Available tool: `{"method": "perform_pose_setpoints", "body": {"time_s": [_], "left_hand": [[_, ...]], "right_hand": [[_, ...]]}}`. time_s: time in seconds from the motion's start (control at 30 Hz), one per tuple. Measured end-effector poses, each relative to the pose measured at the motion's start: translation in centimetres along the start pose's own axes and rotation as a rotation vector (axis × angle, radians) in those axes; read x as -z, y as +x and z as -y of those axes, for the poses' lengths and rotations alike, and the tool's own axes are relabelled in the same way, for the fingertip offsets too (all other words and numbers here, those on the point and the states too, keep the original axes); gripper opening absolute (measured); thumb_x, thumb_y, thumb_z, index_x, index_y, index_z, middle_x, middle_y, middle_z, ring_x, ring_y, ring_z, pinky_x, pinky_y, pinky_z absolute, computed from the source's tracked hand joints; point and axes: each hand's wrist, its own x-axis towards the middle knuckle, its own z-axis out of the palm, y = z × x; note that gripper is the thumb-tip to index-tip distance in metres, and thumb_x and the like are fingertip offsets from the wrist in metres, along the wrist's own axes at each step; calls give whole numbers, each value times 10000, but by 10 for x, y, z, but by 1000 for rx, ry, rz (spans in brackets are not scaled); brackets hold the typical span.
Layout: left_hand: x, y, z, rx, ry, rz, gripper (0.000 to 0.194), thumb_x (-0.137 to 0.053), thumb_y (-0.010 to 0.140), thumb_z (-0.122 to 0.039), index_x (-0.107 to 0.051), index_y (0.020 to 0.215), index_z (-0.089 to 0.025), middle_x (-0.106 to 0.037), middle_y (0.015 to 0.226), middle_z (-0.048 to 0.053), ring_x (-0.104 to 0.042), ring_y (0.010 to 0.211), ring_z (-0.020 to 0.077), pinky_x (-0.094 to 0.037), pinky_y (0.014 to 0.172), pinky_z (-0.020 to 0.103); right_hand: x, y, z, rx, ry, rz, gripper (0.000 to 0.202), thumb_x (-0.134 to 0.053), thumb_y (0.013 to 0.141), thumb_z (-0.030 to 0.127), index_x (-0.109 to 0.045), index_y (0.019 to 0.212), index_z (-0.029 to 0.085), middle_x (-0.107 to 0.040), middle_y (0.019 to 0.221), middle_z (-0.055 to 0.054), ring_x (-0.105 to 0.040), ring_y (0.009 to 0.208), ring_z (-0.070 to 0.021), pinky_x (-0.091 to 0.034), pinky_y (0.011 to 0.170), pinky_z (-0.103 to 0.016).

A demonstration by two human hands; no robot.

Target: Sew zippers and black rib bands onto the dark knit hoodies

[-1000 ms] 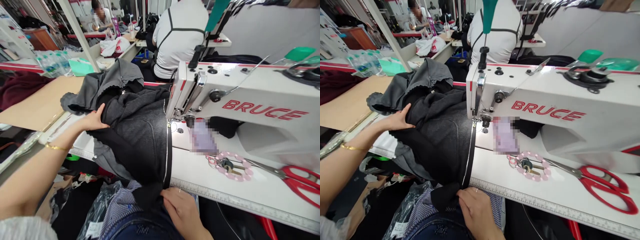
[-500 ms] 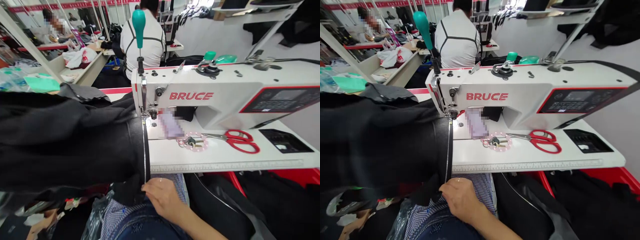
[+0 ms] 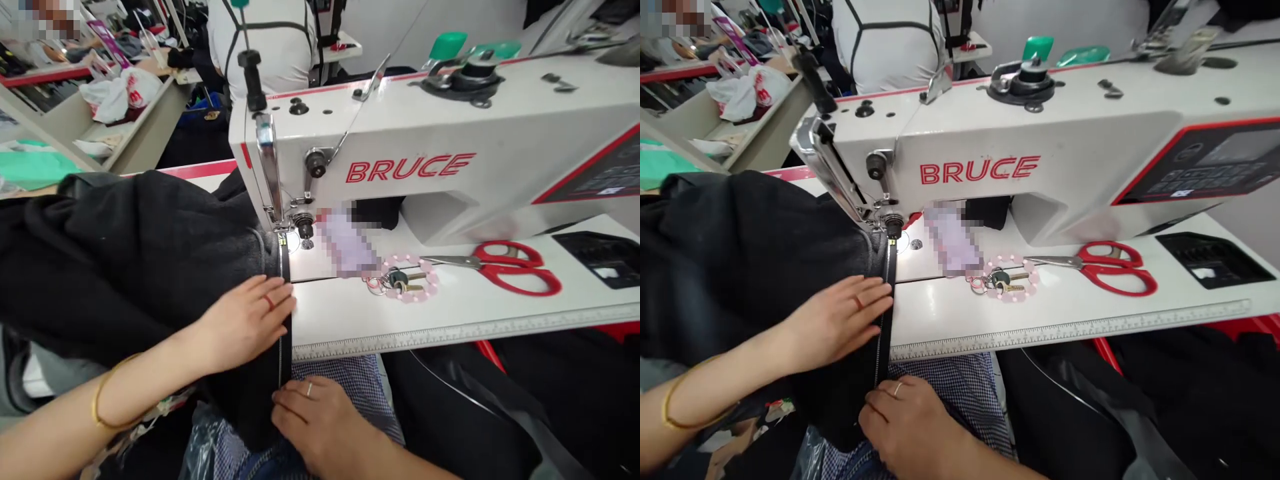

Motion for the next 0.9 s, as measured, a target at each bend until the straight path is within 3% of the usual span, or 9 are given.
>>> {"method": "perform_pose_setpoints", "body": {"time_s": [0.1,0.2,0.37,0.57,0.73,0.9], "left_hand": [[-29,2,-2,19,-3,47,378,-438,841,-308,-496,1166,-123,-514,1210,120,-458,1123,247,-355,959,437],[-43,-5,4,54,-39,36,397,-444,828,-313,-501,1160,-103,-510,1211,133,-447,1129,252,-364,946,440],[-45,-10,11,-28,-161,-46,326,-465,824,-266,-543,1108,-124,-570,1123,107,-480,1067,234,-384,916,422],[-49,-4,16,-24,-247,-109,300,-500,802,-239,-557,1076,-131,-583,1079,105,-496,1027,213,-385,907,410],[-54,7,33,-25,-255,-128,319,-518,784,-238,-553,1085,-139,-580,1059,101,-503,1022,211,-403,884,392],[-58,21,57,-36,-211,-138,299,-495,803,-268,-563,1072,-156,-586,1055,92,-507,1012,206,-408,860,384]], "right_hand": [[3,0,1,-21,-1,-70,246,-334,882,181,-570,947,166,-658,959,-3,-573,850,-120,-418,676,-264],[5,3,0,-35,-7,-128,317,-267,919,196,-583,903,175,-671,911,13,-587,798,-99,-414,621,-243],[8,6,-2,-21,-3,-161,251,-350,887,136,-590,835,182,-676,858,43,-599,751,-70,-415,561,-220],[11,9,-12,-34,83,-66,235,-343,884,181,-577,904,176,-669,870,30,-597,772,-86,-441,587,-244],[23,22,-26,-44,86,3,208,-404,797,115,-569,919,151,-658,832,-25,-586,712,-118,-436,625,-259],[31,36,-44,-24,36,18,185,-429,797,119,-568,915,151,-648,824,-31,-578,710,-126,-432,646,-257]]}}
